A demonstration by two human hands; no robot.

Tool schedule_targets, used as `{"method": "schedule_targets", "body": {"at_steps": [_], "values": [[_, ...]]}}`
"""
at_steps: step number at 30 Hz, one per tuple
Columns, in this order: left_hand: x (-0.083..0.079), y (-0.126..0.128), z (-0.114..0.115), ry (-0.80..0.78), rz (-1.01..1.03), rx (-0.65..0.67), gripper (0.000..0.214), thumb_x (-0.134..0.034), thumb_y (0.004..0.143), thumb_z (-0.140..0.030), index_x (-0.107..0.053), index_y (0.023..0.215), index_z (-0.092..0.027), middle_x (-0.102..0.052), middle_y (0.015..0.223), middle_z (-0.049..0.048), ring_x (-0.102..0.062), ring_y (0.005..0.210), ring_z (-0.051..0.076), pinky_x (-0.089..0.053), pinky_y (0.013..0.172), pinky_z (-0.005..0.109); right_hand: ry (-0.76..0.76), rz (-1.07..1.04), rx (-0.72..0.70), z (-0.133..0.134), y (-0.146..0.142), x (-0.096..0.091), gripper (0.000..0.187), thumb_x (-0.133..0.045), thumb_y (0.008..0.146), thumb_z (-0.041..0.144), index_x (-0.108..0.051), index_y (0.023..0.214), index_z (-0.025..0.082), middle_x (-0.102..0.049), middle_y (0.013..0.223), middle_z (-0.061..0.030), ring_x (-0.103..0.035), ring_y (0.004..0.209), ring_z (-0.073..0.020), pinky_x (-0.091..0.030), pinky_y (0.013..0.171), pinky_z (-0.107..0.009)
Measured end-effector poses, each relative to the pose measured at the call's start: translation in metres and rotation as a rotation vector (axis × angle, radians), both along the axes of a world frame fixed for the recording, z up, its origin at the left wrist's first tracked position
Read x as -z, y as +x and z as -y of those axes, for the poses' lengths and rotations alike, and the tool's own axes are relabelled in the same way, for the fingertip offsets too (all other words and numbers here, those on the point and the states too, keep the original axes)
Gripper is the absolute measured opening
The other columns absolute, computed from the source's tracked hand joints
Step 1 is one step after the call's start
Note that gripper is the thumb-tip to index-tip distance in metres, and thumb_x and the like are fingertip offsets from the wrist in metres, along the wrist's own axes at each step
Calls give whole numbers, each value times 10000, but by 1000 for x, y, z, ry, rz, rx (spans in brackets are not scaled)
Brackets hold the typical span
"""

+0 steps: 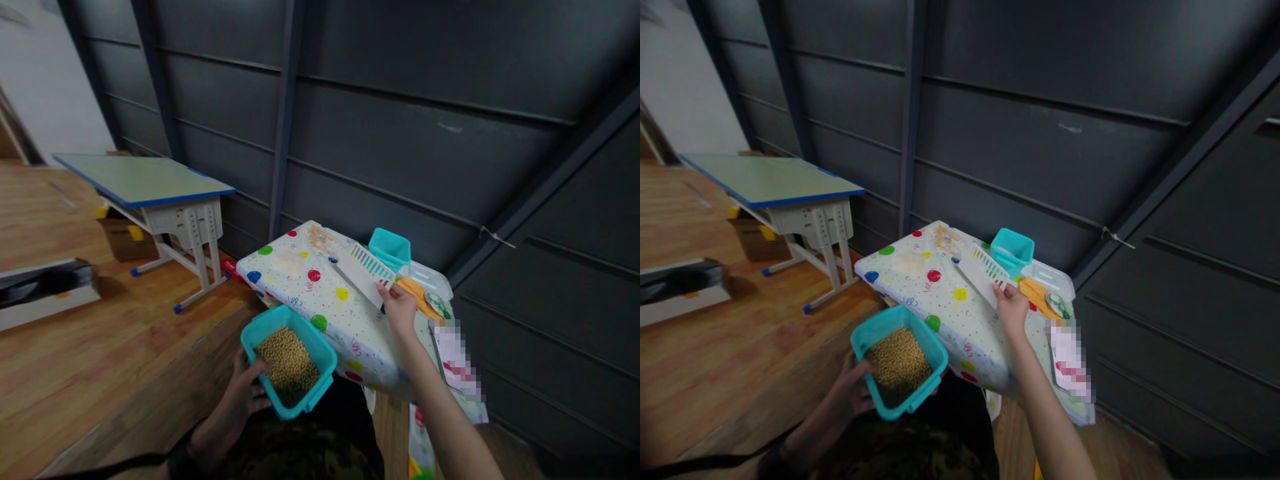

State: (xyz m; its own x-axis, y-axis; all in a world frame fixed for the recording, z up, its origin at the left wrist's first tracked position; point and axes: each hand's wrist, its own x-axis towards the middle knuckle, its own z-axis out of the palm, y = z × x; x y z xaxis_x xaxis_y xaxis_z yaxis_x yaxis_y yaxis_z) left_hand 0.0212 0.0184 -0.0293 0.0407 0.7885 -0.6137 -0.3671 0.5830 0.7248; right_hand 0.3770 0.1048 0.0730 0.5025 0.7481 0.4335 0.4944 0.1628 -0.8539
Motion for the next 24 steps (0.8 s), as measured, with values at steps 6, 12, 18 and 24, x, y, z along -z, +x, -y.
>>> {"method": "schedule_targets", "body": {"at_steps": [6, 12, 18, 24], "values": [[13, 0, 16, 6, 63, 71, 786, -783, 714, -303, -498, 1441, -393, -726, 1351, 71, -771, 1127, 326, -650, 876, 460, -26, 217, 79, 9, 5, 5, 573, -609, 873, 675, -813, 816, 143, -810, 785, -139, -673, 695, -277, -477, 673, -366], [44, 5, 19, -53, 65, 131, 938, -839, 673, -368, -433, 1519, -365, -729, 1421, 133, -764, 1224, 406, -649, 919, 543, -72, 321, 156, 0, -8, 11, 680, -482, 931, 743, -782, 774, 153, -762, 700, -124, -618, 622, -240, -394, 616, -334], [66, 1, 18, 2, 61, 235, 1033, -825, 787, -520, -281, 1652, -369, -708, 1491, 169, -787, 1220, 414, -669, 919, 546, -148, 448, 153, -9, -24, 4, 514, -501, 957, 562, -746, 720, 178, -733, 655, -114, -559, 573, -209, -348, 602, -325], [85, 0, 18, -16, 70, 176, 1147, -931, 706, -543, -312, 1660, -399, -690, 1553, 175, -744, 1322, 434, -685, 891, 536, -207, 526, 89, -16, -42, -1, 382, -494, 956, 404, -748, 771, 186, -753, 699, -111, -603, 592, -215, -361, 627, -318]]}}
